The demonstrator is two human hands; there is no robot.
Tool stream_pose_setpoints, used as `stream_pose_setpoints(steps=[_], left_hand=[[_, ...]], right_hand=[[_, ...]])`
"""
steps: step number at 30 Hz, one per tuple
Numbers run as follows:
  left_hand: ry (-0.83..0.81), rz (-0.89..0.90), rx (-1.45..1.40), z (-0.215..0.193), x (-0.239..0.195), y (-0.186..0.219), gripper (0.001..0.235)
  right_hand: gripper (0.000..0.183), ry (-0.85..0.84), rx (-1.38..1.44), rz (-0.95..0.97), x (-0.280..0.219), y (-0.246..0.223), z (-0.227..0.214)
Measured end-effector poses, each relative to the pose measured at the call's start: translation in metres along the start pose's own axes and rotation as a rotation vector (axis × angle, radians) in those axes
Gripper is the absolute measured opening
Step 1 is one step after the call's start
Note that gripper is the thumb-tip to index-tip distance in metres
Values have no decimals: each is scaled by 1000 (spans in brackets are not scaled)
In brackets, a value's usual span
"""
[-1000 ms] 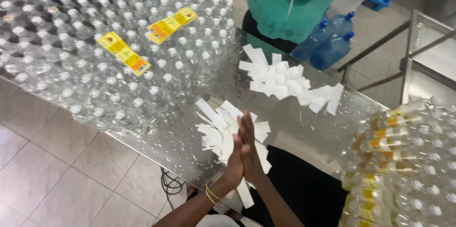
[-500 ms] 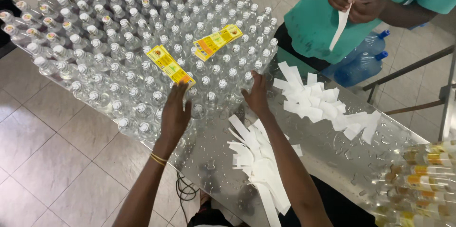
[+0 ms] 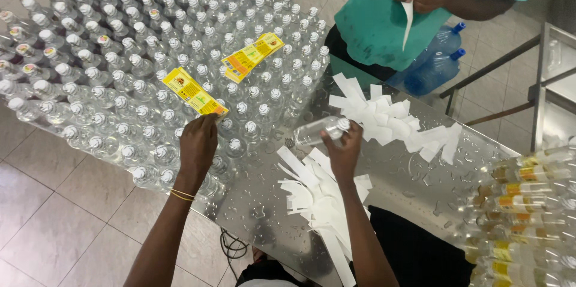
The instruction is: The person picks up clear plastic bottles and applies yellow labels to them by hand. They peel the backing off the labels, wrap them around the bottles, and smooth them out before placing the labeled bottles on a metal table among others.
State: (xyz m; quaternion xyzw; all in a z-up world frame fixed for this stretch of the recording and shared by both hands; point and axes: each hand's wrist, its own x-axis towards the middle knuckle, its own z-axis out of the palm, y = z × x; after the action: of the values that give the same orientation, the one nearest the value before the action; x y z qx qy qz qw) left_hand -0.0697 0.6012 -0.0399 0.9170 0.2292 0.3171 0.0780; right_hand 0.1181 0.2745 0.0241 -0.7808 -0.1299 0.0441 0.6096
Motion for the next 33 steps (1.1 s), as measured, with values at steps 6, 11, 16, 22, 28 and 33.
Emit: stream_pose_setpoints(steps=[6,11,16,22,28,33], left_hand=[[71,-60,-113,-29,20,6,10],[169,-81,-222,-48,32,9,19],[220,-116,-236,-57,36,11,17],[403,-404,-914,-145,20,183,23],[22,-780,-1251,-144,-45,333,32],[-269,-906,-1408,-139,-100,439,35]], right_hand=[[70,308,180,73,-76,-6,-138],[55,386,9,352,-118,38,-236],[63,107,-425,848,-155,94,-289],[65,-173,-707,717,-180,166,-305],[88,-165,-820,467,-202,175,-300],[41,233,-577,-418,-215,22,-309]])
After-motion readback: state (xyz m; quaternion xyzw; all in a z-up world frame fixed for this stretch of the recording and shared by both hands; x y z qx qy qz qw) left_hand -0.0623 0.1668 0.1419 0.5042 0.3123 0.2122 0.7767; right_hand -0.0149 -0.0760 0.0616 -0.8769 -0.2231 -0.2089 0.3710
